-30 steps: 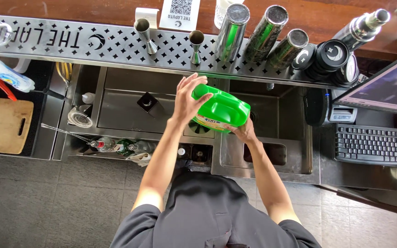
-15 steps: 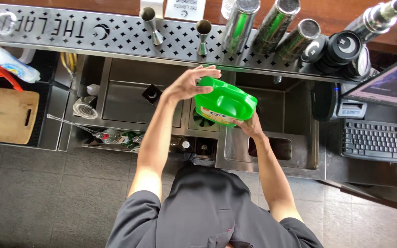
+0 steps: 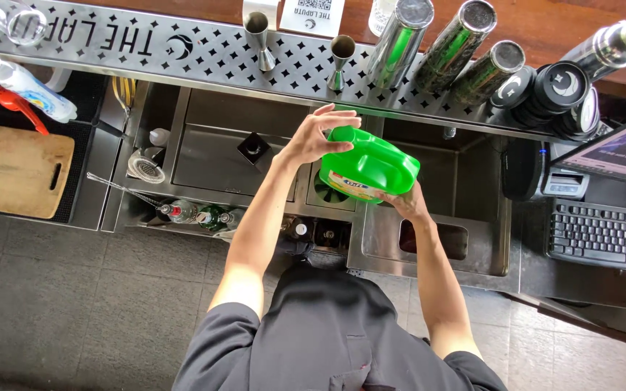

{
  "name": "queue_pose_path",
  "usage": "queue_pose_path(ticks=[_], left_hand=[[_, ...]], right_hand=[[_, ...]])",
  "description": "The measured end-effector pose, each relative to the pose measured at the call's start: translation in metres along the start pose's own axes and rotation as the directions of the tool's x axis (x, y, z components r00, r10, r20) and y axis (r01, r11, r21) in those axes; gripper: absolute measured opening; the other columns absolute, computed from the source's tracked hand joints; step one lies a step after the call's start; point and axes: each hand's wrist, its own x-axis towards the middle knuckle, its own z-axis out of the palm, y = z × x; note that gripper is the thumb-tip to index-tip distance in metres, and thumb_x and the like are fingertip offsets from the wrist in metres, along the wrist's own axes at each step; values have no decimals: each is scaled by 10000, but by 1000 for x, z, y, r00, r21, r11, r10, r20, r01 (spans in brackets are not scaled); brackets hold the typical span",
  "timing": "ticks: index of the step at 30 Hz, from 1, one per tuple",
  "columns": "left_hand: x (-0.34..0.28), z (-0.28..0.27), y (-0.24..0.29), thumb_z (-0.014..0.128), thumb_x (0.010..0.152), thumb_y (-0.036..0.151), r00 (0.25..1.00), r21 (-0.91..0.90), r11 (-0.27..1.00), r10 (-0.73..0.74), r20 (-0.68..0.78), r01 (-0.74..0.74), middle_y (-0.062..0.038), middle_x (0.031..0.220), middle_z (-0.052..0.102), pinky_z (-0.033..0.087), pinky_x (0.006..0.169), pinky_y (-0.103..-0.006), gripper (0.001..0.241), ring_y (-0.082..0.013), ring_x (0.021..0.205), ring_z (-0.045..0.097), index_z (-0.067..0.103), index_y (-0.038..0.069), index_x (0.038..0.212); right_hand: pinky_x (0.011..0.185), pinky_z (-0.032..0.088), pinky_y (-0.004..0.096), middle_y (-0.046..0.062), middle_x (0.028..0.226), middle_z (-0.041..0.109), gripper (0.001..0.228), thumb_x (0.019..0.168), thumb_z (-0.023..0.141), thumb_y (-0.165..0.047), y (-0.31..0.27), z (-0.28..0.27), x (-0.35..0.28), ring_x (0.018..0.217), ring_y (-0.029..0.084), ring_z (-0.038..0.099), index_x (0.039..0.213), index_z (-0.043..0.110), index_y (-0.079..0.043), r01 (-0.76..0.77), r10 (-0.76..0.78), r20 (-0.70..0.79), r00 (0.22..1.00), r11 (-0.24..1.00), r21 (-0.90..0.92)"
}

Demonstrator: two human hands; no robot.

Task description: Refilling a small bottle with cleaning liquid and rinsing a rag in a sink behind a bar.

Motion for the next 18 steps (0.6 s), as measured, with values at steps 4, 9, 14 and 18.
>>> queue_pose_path(ticks=[4,9,14,18], left_hand=[[-11,5,-13,759,835,596,998,-4,999,-43,42,43,-60,1352,718,242,1309,-493,653,-216,1420,574,727,147,1307],[-52,31,-31,974,668,215,988,-302,952,-85,-126,43,-88,1562,480,303,1256,-451,1107,-267,1478,419,350,123,1578],[-86,29,-21,1013,579,86,943,-149,942,-318,-102,301,-90,1439,575,414,1185,-396,1105,-243,1366,515,419,105,1510],[-139,-11,37,988,591,209,836,-275,880,-461,-298,387,-49,1402,625,502,1120,-398,1046,-230,1290,607,483,97,1499]], right_hand=[[972,567,378,77,1267,683,724,806,882,-325,1,1,-2,1169,196,646,1392,562,-46,3,-3,-22,1000,1000,-17],[976,567,387,72,1255,687,690,822,881,-252,-3,-1,0,1155,200,643,1401,565,-49,27,-27,20,999,999,-32],[1019,562,395,76,1305,658,708,809,891,-161,-7,12,-6,1187,204,632,1415,546,-40,18,-19,12,1000,999,35],[979,580,392,33,1373,599,864,733,907,-179,-65,49,10,1229,171,604,1467,462,-83,-56,10,162,987,958,281]])
